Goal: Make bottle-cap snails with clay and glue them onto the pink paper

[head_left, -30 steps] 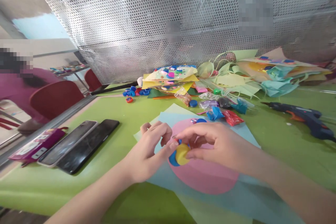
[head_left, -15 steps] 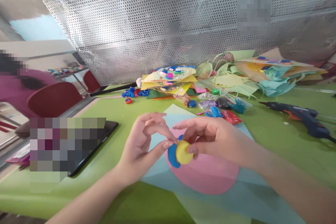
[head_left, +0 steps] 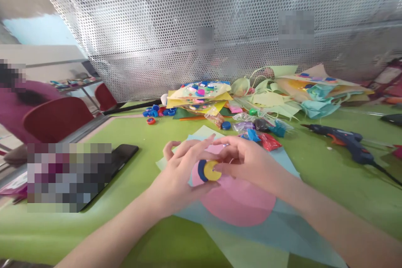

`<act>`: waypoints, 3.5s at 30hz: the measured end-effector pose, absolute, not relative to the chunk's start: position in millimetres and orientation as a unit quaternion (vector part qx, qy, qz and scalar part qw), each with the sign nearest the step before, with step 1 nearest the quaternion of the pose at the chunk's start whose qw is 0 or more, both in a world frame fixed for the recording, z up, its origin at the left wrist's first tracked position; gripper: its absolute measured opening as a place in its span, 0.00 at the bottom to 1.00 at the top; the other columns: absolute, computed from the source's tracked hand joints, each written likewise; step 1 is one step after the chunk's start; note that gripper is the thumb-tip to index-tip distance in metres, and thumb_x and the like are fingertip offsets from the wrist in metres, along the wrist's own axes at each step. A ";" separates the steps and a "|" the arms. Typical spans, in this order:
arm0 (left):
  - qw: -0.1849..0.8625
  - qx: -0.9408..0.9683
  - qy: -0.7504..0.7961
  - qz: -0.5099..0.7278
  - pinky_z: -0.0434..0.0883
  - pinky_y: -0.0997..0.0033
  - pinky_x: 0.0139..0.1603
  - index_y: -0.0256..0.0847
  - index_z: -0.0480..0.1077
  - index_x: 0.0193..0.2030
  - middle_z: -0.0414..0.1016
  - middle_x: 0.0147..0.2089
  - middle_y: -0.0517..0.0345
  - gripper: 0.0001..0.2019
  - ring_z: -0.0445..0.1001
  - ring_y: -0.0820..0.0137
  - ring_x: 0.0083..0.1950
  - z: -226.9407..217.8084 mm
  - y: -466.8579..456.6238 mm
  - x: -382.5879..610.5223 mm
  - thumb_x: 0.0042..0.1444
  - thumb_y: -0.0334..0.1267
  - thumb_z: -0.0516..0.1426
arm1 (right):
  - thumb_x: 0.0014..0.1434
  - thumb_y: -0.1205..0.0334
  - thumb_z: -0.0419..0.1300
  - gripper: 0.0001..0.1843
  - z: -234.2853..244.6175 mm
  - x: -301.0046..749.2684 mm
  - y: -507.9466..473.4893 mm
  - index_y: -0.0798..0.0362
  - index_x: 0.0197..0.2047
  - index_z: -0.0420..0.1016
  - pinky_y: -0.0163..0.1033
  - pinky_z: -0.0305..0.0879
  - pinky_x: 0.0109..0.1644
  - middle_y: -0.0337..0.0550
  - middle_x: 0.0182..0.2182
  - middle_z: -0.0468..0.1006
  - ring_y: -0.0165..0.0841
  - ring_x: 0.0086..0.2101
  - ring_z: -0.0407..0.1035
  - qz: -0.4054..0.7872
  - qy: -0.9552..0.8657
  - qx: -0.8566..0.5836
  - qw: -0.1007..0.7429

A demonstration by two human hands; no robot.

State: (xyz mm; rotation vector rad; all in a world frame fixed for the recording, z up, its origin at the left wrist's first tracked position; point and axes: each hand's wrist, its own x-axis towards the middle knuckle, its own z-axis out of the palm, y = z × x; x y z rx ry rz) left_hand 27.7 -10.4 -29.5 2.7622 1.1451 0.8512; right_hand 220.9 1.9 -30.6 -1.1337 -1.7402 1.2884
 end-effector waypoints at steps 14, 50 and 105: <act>0.327 0.753 0.508 0.262 0.70 0.65 0.46 0.44 0.68 0.53 0.77 0.46 0.55 0.21 0.74 0.63 0.46 -29.1 34.7 -3.3 0.60 0.51 0.46 | 0.59 0.59 0.53 0.10 -22.5 270.9 43.2 0.52 0.40 0.73 0.36 0.64 0.31 0.43 0.32 0.79 0.33 0.28 0.72 0.081 -0.749 -0.595 0.282; -0.008 0.821 0.419 0.388 0.53 0.62 0.54 0.46 0.60 0.48 0.77 0.43 0.61 0.11 0.70 0.67 0.53 -44.2 13.7 25.4 0.60 0.32 0.52 | 0.57 0.64 0.57 0.11 -34.6 241.6 29.0 0.49 0.43 0.74 0.40 0.73 0.42 0.44 0.44 0.73 0.34 0.42 0.72 0.199 -0.788 -0.441 0.381; 0.340 0.689 0.458 0.447 0.57 0.47 0.64 0.42 0.30 0.69 0.82 0.39 0.57 0.48 0.61 0.61 0.63 -32.9 4.6 25.0 0.51 0.38 0.61 | 0.52 0.63 0.61 0.15 -37.6 224.0 14.0 0.49 0.44 0.67 0.40 0.69 0.47 0.41 0.42 0.77 0.33 0.43 0.72 0.548 -0.639 -0.390 0.372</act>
